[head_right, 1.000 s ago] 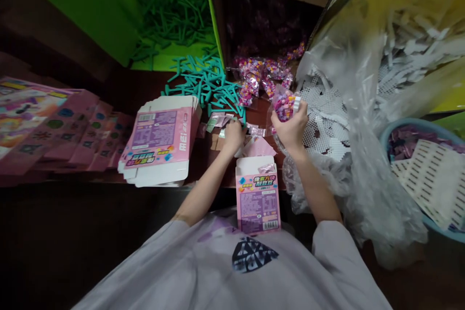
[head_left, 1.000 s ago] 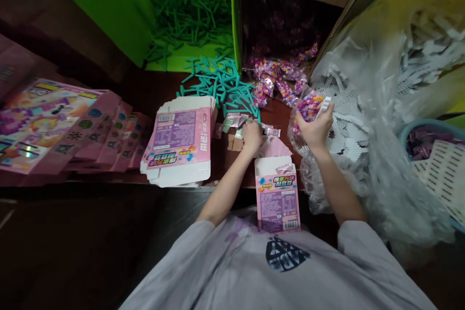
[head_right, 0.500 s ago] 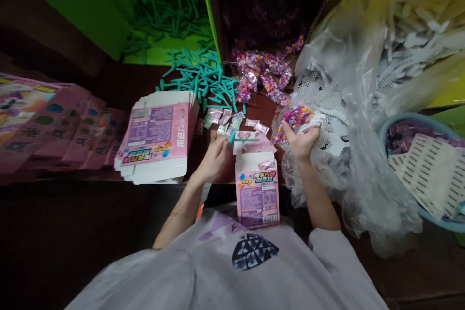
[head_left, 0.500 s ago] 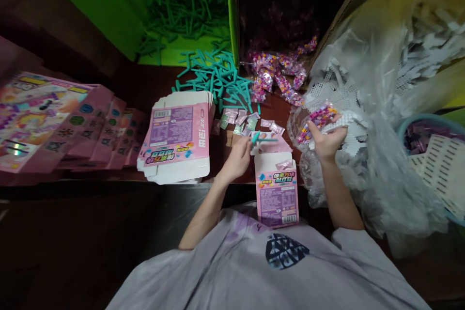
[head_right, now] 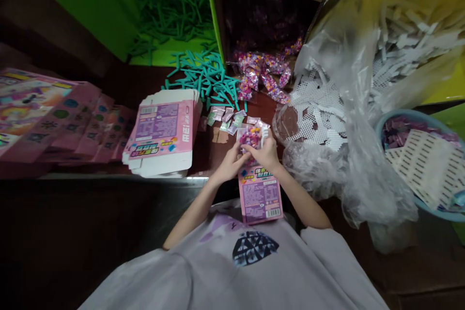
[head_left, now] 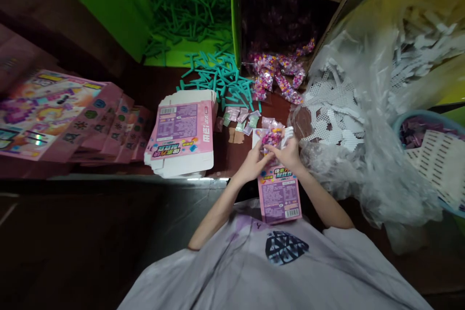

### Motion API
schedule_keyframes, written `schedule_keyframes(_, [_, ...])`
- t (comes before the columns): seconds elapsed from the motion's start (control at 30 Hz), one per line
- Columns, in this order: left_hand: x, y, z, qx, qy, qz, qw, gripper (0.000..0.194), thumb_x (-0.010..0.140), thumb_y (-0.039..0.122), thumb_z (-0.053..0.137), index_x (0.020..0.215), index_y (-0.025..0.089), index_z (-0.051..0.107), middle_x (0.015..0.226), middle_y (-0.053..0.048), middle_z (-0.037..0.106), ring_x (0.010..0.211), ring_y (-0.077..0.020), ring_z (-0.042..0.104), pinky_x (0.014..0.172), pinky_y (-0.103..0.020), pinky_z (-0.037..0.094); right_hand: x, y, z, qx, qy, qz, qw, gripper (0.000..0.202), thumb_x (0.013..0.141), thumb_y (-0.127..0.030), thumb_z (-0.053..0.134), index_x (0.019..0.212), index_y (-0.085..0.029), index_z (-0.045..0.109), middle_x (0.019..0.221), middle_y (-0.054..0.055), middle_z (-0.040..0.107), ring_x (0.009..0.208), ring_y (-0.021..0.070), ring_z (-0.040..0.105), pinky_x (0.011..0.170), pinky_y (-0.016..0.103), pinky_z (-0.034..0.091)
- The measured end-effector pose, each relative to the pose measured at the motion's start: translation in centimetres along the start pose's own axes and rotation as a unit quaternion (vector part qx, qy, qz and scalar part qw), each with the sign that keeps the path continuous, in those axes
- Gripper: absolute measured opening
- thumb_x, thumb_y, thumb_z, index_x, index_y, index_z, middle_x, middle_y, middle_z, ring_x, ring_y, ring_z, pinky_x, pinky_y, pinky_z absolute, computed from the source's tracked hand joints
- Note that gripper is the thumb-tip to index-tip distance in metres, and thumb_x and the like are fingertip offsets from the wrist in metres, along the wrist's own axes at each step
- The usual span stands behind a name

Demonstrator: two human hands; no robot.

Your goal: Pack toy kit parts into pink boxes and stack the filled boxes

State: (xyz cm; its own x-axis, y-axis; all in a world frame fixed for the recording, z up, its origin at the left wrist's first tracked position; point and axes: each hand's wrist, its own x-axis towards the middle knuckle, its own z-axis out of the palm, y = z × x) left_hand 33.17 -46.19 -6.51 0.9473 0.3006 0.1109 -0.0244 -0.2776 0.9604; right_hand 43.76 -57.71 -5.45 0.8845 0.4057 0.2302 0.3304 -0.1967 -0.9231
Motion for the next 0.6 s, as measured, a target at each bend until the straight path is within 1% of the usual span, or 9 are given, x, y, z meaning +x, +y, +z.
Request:
schedule_keyframes(0.07, [0.3, -0.7, 0.7, -0.050, 0.043, -0.033, 0.997, 0.049, 0.084, 0.048, 0.059, 0.120, 0.014, 0.057, 0.098, -0.008, 0.069, 0.086, -0.0188, 0.063, 0.079, -0.029, 0.050, 0.1, 0.4, -0.1, 0.087, -0.042, 0.007, 0.995, 0.049, 0.077, -0.070, 0.058, 0.082, -0.022, 0.048, 0.087, 0.005, 0.063, 0.080, 0.0199, 0.062, 0.079, 0.036, 0.052])
schedule_keyframes(0.13, [0.5, -1.6, 1.0, -0.131, 0.135, -0.075, 0.979, 0.048, 0.081, 0.053, 0.060, 0.109, 0.014, 0.061, 0.097, -0.007, 0.069, 0.085, -0.0183, 0.064, 0.077, -0.028, 0.051, 0.5, 1.2, -1.2, 0.150, -0.049, 0.012, 0.987, 0.053, 0.085, -0.074, 0.041, 0.079, -0.022, 0.052, 0.092, 0.007, 0.064, 0.087, 0.0199, 0.063, 0.081, 0.035, 0.052])
schedule_keyframes(0.17, [0.6, -2.1, 0.9, -0.177, 0.187, -0.096, 0.962, 0.049, 0.080, 0.056, 0.060, 0.106, 0.015, 0.060, 0.096, -0.007, 0.069, 0.084, -0.0178, 0.064, 0.075, -0.028, 0.051, 0.7, 1.7, -2.1, 0.162, -0.046, 0.018, 0.986, 0.055, 0.085, -0.074, 0.038, 0.079, -0.021, 0.054, 0.093, 0.007, 0.064, 0.088, 0.0198, 0.063, 0.081, 0.035, 0.052])
schedule_keyframes(0.23, [0.5, -2.6, 0.6, -0.248, 0.276, -0.124, 0.920, 0.052, 0.075, 0.060, 0.063, 0.102, 0.016, 0.059, 0.093, -0.005, 0.067, 0.078, -0.0162, 0.063, 0.070, -0.026, 0.051, 0.8, 2.8, -4.0, 0.171, -0.054, 0.043, 0.983, 0.054, 0.083, -0.074, 0.046, 0.086, -0.021, 0.058, 0.089, 0.006, 0.064, 0.084, 0.0193, 0.063, 0.077, 0.034, 0.052])
schedule_keyframes(0.3, [-0.1, -2.8, 0.4, -0.266, 0.324, -0.136, 0.897, 0.052, 0.073, 0.061, 0.065, 0.099, 0.017, 0.057, 0.087, -0.003, 0.066, 0.070, -0.0141, 0.061, 0.065, -0.025, 0.049, 0.3, 3.8, -5.5, 0.186, -0.070, 0.081, 0.977, 0.050, 0.079, -0.067, 0.058, 0.100, -0.022, 0.058, 0.078, 0.002, 0.064, 0.074, 0.0184, 0.063, 0.073, 0.033, 0.052])
schedule_keyframes(0.37, [-1.1, -2.7, 0.7, -0.237, 0.333, -0.134, 0.903, 0.048, 0.076, 0.060, 0.063, 0.097, 0.018, 0.057, 0.082, -0.002, 0.064, 0.066, -0.0129, 0.058, 0.061, -0.023, 0.046, -0.6, 4.7, -6.2, 0.198, -0.049, 0.099, 0.974, 0.048, 0.077, -0.056, 0.068, 0.107, -0.022, 0.054, 0.069, -0.002, 0.063, 0.067, 0.0177, 0.063, 0.071, 0.033, 0.052])
schedule_keyframes(0.43, [-2.2, -2.5, 1.5, -0.169, 0.324, -0.125, 0.922, 0.042, 0.082, 0.057, 0.058, 0.097, 0.018, 0.057, 0.080, -0.002, 0.063, 0.065, -0.0132, 0.057, 0.061, -0.023, 0.043, -1.8, 5.5, -6.0, 0.195, 0.022, 0.094, 0.976, 0.046, 0.077, -0.048, 0.070, 0.109, -0.022, 0.050, 0.066, -0.003, 0.062, 0.064, 0.0172, 0.063, 0.071, 0.032, 0.051])
schedule_keyframes(0.53, [-3.4, -2.0, 2.8, -0.012, 0.298, -0.108, 0.948, 0.032, 0.088, 0.049, 0.053, 0.092, 0.018, 0.058, 0.070, -0.001, 0.061, 0.061, -0.0140, 0.056, 0.060, -0.024, 0.040, -3.4, 5.9, -4.7, 0.171, 0.138, 0.089, 0.972, 0.043, 0.085, -0.046, 0.057, 0.118, -0.022, 0.043, 0.067, -0.003, 0.060, 0.062, 0.0172, 0.061, 0.069, 0.033, 0.050])
schedule_keyframes(0.6, [-3.3, -1.7, 3.4, 0.093, 0.260, -0.093, 0.957, 0.028, 0.088, 0.045, 0.054, 0.091, 0.017, 0.059, 0.062, 0.000, 0.058, 0.055, -0.0146, 0.054, 0.057, -0.024, 0.036, -4.0, 5.9, -3.8, 0.142, 0.189, 0.086, 0.968, 0.048, 0.089, -0.044, 0.048, 0.128, -0.021, 0.034, 0.064, -0.005, 0.055, 0.059, 0.0180, 0.059, 0.068, 0.035, 0.050])
